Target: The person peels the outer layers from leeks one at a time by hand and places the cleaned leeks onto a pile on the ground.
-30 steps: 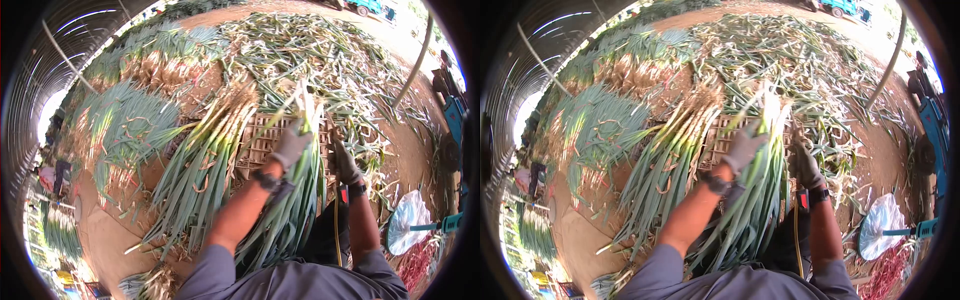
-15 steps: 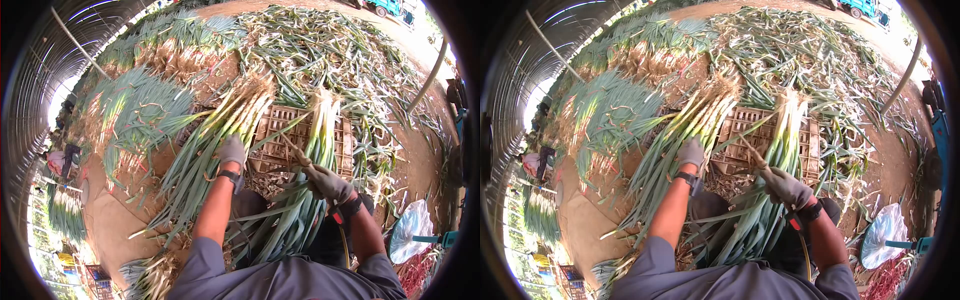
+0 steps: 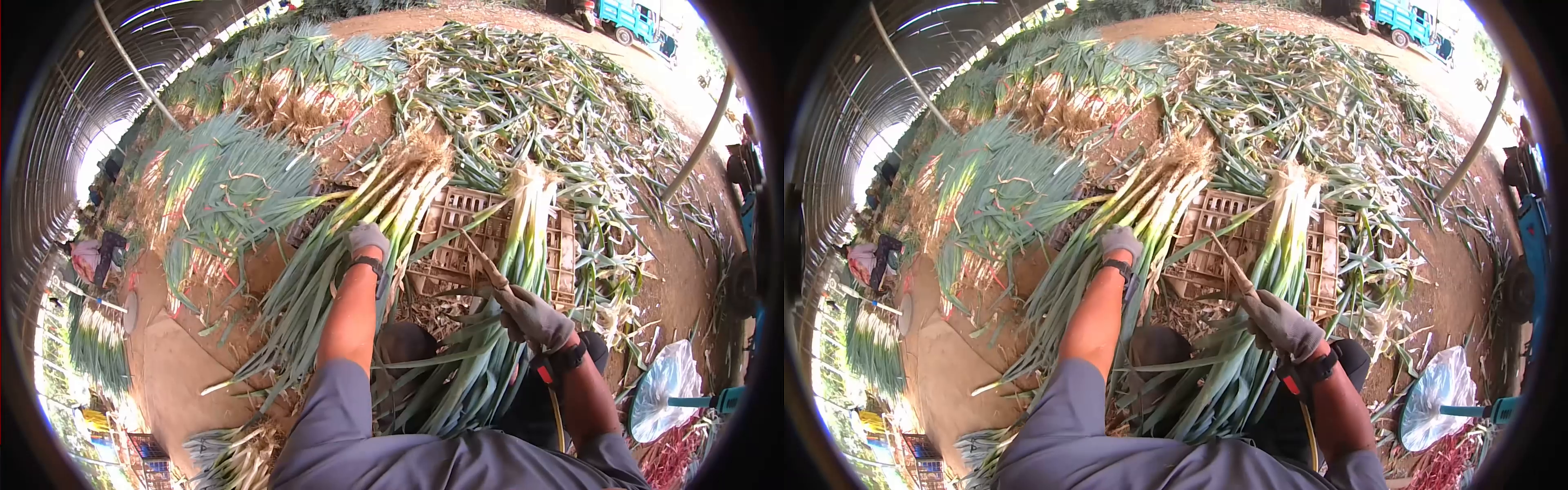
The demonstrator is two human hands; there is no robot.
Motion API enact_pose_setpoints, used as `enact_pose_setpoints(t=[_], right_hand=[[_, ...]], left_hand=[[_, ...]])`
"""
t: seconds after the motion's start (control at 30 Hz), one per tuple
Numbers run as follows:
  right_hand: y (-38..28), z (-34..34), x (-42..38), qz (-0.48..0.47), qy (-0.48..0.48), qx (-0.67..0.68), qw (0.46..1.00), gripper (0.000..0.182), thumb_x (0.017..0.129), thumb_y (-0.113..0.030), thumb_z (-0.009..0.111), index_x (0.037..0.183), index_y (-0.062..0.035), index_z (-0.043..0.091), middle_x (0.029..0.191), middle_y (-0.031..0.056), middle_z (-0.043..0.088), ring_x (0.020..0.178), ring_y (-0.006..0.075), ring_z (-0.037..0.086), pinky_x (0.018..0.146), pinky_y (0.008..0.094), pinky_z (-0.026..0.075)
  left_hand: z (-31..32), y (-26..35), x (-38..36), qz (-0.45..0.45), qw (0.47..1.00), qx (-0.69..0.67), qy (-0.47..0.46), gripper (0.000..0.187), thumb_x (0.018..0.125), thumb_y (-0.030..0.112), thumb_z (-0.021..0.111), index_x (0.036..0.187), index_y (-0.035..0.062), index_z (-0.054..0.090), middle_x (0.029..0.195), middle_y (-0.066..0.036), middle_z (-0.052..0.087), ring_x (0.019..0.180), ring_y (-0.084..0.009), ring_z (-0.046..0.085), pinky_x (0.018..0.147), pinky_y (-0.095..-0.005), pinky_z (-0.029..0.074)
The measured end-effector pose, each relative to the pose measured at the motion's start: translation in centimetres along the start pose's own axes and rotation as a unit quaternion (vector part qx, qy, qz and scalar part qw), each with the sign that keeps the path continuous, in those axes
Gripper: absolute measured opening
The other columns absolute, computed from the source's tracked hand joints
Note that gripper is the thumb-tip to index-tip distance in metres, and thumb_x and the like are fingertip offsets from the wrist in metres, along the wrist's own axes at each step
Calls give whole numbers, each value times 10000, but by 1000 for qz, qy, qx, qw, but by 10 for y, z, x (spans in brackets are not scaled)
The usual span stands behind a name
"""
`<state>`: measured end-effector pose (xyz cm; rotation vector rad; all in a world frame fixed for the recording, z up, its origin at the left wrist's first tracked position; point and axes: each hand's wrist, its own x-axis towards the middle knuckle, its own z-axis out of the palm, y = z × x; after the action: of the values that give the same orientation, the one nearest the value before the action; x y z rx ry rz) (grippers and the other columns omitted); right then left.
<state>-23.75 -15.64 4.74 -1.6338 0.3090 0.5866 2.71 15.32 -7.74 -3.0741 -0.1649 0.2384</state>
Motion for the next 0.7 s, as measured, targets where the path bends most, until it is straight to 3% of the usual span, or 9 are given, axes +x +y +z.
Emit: enact_pose_setpoints(t=[0.1,0.2,0.33,0.37,0.4,0.47,0.6,0.67,0.7], right_hand=[[3,-2,-6,4,3,25,1000,453,1058,-513,500,1035,-67,573,691,0,510,487,102,466,432,267,373],[13,-10,-2,4,-6,22,1000,498,1033,-543,513,1117,-61,607,727,12,561,520,102,543,441,264,408],[-3,-11,-8,-24,-41,68,997,455,1063,-498,468,1105,-67,609,666,15,543,477,102,504,429,259,384],[-16,-8,-15,-19,-20,71,997,442,1070,-481,457,1028,-62,590,637,17,534,456,103,485,419,256,371],[-14,-7,-13,-25,-16,84,996,444,1069,-481,462,1030,-58,591,635,17,535,455,103,485,418,257,370],[-6,-7,-3,-41,-5,110,993,449,1066,-482,473,1034,-50,593,631,16,535,454,103,483,415,260,369],[5,-14,3,-42,25,58,997,448,1067,-480,480,1041,-47,588,664,16,547,467,100,492,424,268,384],[9,-22,-1,-23,39,132,990,422,1044,-477,525,1081,-66,606,691,8,543,480,99,491,429,266,388],[11,-26,-4,-34,47,144,988,422,1039,-481,534,1084,-68,605,689,6,539,483,98,485,431,269,385]], left_hand=[[-18,0,-9,3,995,-84,-57,552,865,397,680,1319,90,613,1407,-190,588,1247,-367,609,1074,-464,461],[-34,-4,-18,57,990,-129,-26,568,860,414,687,1326,100,600,1395,-183,598,1251,-365,604,1063,-481,466],[-84,12,-33,160,950,-266,-16,478,885,431,670,1227,97,655,1173,-183,710,1049,-419,662,915,-436,522],[-91,21,-39,169,944,-284,3,442,889,408,679,1149,51,670,1093,-177,729,935,-389,684,855,-413,528],[-104,31,-49,196,924,-321,-71,584,863,498,673,1239,52,646,1135,-198,719,985,-334,708,904,-412,549],[-92,58,-59,170,929,-311,-105,532,857,452,698,1195,43,659,1083,-190,722,900,-302,701,857,-397,559],[-45,100,-99,183,869,-419,-190,601,836,387,763,1297,39,593,1139,-203,705,1013,-303,693,930,-394,533],[-22,122,-116,320,860,-370,-145,665,829,437,772,1336,64,556,1160,-205,695,1070,-331,678,965,-409,512],[-28,134,-129,313,846,-399,-167,646,803,418,820,1278,52,579,1239,-205,659,1126,-317,639,990,-390,484]])
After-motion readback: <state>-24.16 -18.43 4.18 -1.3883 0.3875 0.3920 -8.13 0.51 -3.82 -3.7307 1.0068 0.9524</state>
